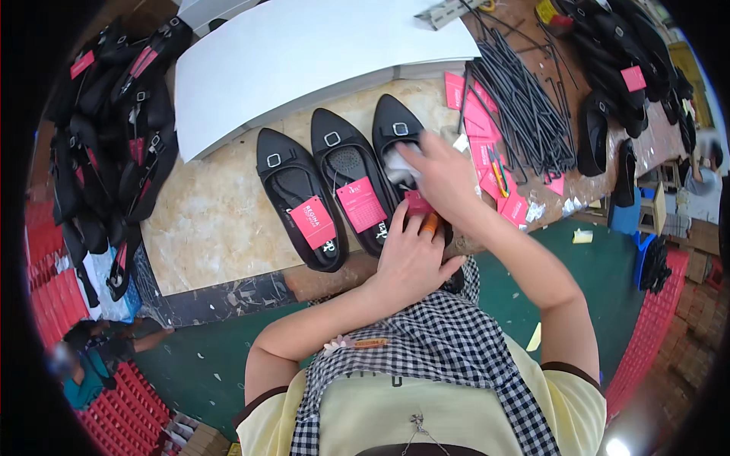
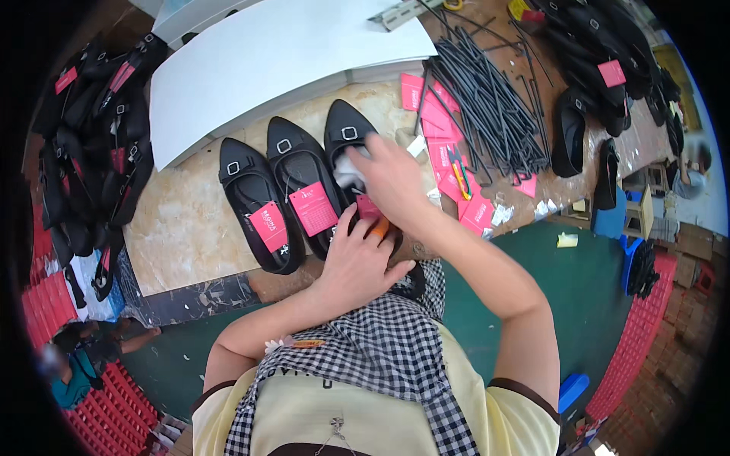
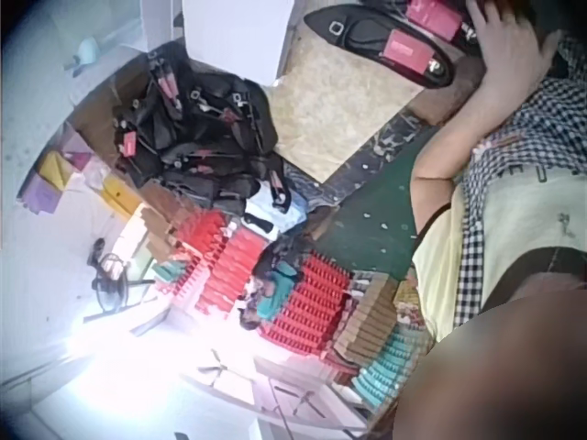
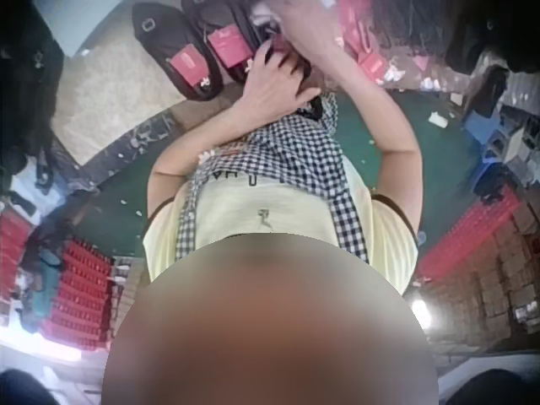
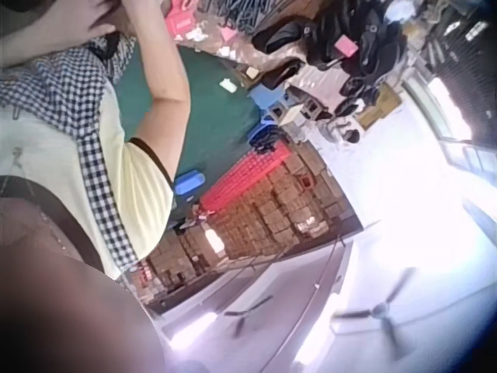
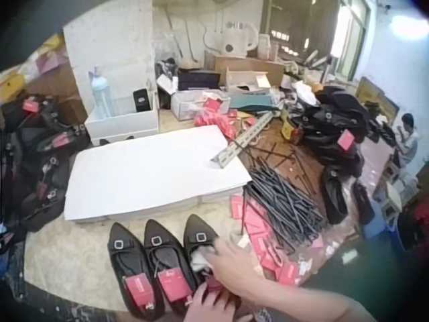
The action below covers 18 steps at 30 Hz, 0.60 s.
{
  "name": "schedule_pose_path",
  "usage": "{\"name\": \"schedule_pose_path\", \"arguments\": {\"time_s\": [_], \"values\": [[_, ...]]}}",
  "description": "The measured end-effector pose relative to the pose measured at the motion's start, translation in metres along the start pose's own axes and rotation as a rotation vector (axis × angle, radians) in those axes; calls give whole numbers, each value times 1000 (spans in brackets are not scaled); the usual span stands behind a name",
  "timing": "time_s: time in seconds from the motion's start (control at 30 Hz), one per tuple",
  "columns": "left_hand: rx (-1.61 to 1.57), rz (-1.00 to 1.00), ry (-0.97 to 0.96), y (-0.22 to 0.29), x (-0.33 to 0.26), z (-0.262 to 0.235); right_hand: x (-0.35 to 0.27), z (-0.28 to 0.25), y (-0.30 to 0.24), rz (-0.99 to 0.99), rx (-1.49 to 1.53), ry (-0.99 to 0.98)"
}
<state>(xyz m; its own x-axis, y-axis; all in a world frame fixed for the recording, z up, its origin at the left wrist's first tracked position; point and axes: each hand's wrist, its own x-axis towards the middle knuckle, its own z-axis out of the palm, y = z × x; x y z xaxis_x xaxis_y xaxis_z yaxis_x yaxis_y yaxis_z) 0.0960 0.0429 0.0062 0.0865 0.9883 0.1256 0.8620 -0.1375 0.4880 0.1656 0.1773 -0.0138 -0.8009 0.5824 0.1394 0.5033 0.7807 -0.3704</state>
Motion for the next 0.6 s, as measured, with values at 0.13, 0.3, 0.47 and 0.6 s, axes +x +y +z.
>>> {"name": "schedule_pose_path", "arguments": {"time_s": [0.13, 0.3, 0.47, 0.6], "values": [[31, -5, -50, 4, 1, 3, 32, 21, -4, -140, -108, 98], [56, 1, -24, 4, 1, 9, 29, 9, 40, 161, 317, -6], [81, 77, -192, -12, 13, -9, 57, 21, 29, 85, 216, 40], [463, -31, 291, -124, 106, -91, 16, -18, 34, 281, 486, 101]]}}
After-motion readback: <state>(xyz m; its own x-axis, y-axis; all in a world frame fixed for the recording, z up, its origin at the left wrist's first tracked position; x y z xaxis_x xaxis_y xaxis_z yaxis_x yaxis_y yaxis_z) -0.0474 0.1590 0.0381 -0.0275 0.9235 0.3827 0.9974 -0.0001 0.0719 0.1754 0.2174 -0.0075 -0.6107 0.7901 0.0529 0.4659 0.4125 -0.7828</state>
